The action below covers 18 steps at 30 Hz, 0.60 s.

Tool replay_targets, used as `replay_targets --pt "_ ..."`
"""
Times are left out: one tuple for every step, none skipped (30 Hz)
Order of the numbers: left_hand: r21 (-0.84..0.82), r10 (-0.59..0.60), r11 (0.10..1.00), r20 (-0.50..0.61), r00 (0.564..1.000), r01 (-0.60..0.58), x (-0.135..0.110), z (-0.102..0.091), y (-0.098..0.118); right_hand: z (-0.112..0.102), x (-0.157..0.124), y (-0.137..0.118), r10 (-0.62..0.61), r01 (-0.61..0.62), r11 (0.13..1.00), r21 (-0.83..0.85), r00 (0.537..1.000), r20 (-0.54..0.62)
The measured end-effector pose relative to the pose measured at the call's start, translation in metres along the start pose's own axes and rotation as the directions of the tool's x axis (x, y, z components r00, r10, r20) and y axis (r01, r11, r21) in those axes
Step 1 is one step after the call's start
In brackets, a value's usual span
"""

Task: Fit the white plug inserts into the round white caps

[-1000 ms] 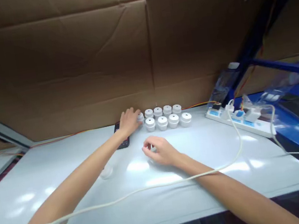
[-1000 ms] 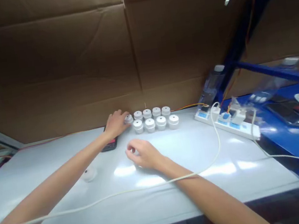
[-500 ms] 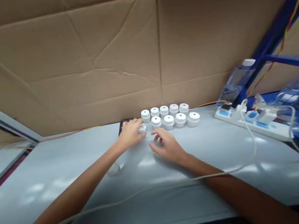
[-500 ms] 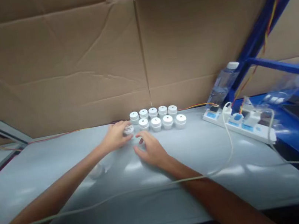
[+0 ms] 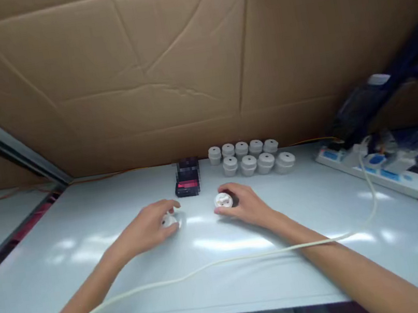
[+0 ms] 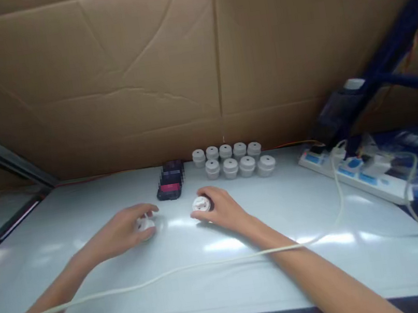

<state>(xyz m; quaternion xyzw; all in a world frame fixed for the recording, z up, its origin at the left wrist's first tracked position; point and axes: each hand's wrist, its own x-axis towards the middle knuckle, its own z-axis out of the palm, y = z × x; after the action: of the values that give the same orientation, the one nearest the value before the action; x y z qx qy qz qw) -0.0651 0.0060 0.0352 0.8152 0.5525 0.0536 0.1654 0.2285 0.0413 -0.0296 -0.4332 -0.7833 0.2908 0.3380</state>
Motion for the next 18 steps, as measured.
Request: replay_targets --pt "-0.063 0.012 0.998 -0.048 0.999 -0.015 0.0 0.001 0.005 0.001 0.0 -0.001 0.012 -0.012 1.0 0.013 1.0 0.024" --pt "-0.114 0.035 0.992 -0.093 0.995 -0.046 0.002 0.002 0.012 0.003 0.0 -0.001 0.012 -0.013 1.0 0.02 0.999 0.045" --pt "-0.154 0.063 0.984 -0.162 0.985 -0.088 0.006 0.003 0.021 0.004 -0.001 -0.001 0.003 -0.004 1.0 0.022 0.998 0.065" --pt "-0.193 0.088 0.973 -0.216 0.972 -0.131 0.012 0.004 0.03 0.006 -0.001 -0.001 -0.013 0.011 1.0 0.021 0.997 0.08" --pt "-0.204 0.138 0.96 -0.242 0.96 -0.19 0.018 0.004 0.04 0.007 -0.001 -0.001 -0.03 0.029 0.999 0.02 0.995 0.09" --pt "-0.199 0.198 0.947 -0.264 0.944 -0.254 0.026 0.005 0.049 0.008 -0.001 0.0 -0.044 0.042 0.999 0.027 0.994 0.096" --pt "-0.192 0.253 0.931 -0.275 0.927 -0.311 0.033 0.006 0.058 0.008 -0.001 0.0 -0.055 0.05 0.998 0.047 0.993 0.106" --pt "-0.193 0.301 0.913 -0.276 0.913 -0.36 0.041 0.008 0.066 0.008 -0.001 0.0 -0.064 0.055 0.995 0.08 0.991 0.116" --pt "-0.203 0.332 0.902 -0.244 0.911 -0.382 0.048 0.009 0.073 0.008 0.0 0.0 -0.074 0.059 0.991 0.124 0.99 0.121" --pt "-0.205 0.367 0.891 -0.201 0.908 -0.406 0.053 0.01 0.078 0.008 0.0 0.0 -0.085 0.064 0.983 0.17 0.99 0.114" --pt "-0.208 0.392 0.882 -0.172 0.904 -0.422 0.057 0.011 0.081 0.008 0.001 0.0 -0.093 0.071 0.974 0.214 0.991 0.099" --pt "-0.212 0.405 0.877 -0.153 0.901 -0.43 0.059 0.011 0.082 0.008 0.001 0.001 -0.102 0.079 0.966 0.248 0.991 0.083" --pt "-0.218 0.41 0.874 -0.15 0.9 -0.434 0.06 0.012 0.081 0.008 0.001 0.002 -0.111 0.089 0.959 0.271 0.992 0.065" --pt "-0.228 0.405 0.872 -0.158 0.9 -0.433 0.06 0.013 0.077 0.008 0.001 0.003 -0.117 0.1 0.954 0.282 0.992 0.043" --pt "-0.249 0.382 0.875 -0.173 0.908 -0.416 0.058 0.014 0.072 0.008 0.0 0.004 -0.126 0.113 0.953 0.28 0.992 0.027" --pt "-0.278 0.352 0.877 -0.18 0.918 -0.391 0.056 0.016 0.065 0.007 0.0 0.005 -0.14 0.131 0.954 0.269 0.99 0.013" --pt "-0.318 0.316 0.878 -0.175 0.932 -0.357 0.054 0.019 0.058 0.007 -0.001 0.006 -0.163 0.157 0.956 0.247 0.987 0.003" --pt "-0.37 0.252 0.88 -0.166 0.953 -0.297 0.052 0.023 0.052 0.006 -0.002 0.006 -0.194 0.191 0.958 0.216 0.981 -0.008"
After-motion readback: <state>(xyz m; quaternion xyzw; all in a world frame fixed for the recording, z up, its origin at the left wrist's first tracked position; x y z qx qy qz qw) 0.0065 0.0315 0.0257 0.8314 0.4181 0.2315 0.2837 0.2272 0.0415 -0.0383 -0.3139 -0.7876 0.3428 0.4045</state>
